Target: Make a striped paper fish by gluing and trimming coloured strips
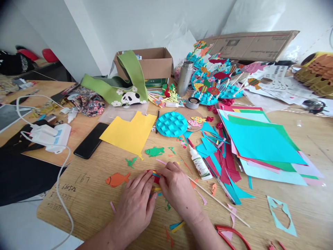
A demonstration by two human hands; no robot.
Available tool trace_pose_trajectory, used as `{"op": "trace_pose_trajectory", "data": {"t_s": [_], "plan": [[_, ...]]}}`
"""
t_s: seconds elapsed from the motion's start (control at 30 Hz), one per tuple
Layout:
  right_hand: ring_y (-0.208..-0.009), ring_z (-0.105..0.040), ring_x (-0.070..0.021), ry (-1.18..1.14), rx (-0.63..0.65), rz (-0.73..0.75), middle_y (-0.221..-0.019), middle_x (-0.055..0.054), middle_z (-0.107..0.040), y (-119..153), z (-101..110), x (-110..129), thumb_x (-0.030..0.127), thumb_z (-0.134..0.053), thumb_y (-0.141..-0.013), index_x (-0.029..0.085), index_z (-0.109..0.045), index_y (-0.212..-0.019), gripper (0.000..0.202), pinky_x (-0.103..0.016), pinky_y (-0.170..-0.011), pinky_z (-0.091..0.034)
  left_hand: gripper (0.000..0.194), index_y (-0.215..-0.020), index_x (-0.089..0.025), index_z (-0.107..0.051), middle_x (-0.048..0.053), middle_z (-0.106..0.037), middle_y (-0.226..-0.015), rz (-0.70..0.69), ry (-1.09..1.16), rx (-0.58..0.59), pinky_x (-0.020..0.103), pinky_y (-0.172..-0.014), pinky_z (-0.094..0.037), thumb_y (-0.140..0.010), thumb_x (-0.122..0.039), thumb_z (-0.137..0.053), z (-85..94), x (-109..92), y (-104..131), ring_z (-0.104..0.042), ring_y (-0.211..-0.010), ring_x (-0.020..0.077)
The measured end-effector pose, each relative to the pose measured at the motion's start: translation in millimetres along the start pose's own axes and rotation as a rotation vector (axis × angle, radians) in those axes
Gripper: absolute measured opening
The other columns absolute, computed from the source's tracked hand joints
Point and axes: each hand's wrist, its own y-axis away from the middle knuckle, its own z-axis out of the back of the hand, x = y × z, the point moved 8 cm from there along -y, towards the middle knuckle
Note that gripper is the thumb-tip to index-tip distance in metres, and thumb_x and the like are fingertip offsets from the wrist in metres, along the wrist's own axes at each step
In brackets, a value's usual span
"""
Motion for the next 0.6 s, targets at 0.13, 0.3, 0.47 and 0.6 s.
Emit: {"op": "trace_pose_trajectory", "data": {"t_s": [0.13,0.3,0.47,0.6], "plan": [[-0.073,-0.055,-0.0159,0.007,0.017,-0.028,-0.075,-0.003,-0.055,-0.2,0.4,-4.7,0.004,-0.045,-0.079,0.020,-0.069,-0.079,0.029,-0.028,-0.068,-0.044,0.038,-0.124,-0.012,-0.055,0.010,-0.054,-0.135,0.000,0.004,0.003,0.045,-0.100,-0.043,-0.092,-0.030,-0.046,0.3,-0.3,0.0,-0.049,-0.124,0.0273],[-0.073,-0.054,-0.0158,0.016,0.025,-0.001,-0.076,-0.003,-0.054,-0.1,2.1,-4.3,0.004,-0.045,-0.080,0.020,-0.068,-0.079,0.029,-0.028,-0.070,-0.044,0.038,-0.123,-0.012,-0.055,0.010,-0.055,-0.135,0.008,0.003,0.001,0.045,-0.099,-0.043,-0.092,-0.031,-0.045,1.3,0.0,0.0,-0.049,-0.123,0.0273],[-0.075,-0.052,-0.0169,0.074,0.052,0.055,-0.076,-0.004,-0.054,0.9,1.1,-0.2,0.002,-0.046,-0.079,0.020,-0.068,-0.077,0.028,-0.029,-0.069,-0.043,0.039,-0.125,-0.012,-0.054,0.010,-0.055,-0.134,-0.003,-0.019,-0.007,0.044,-0.099,-0.043,-0.092,-0.031,-0.046,0.2,-0.5,0.4,-0.049,-0.123,0.0260],[-0.076,-0.052,-0.0170,0.102,0.052,0.082,-0.076,-0.004,-0.054,1.4,1.3,1.7,0.003,-0.046,-0.080,0.020,-0.069,-0.082,0.029,-0.029,-0.069,-0.043,0.039,-0.125,-0.011,-0.054,0.010,-0.055,-0.134,-0.006,-0.027,-0.008,0.044,-0.099,-0.044,-0.092,-0.032,-0.046,-0.3,-0.6,0.6,-0.049,-0.124,0.0266]]}}
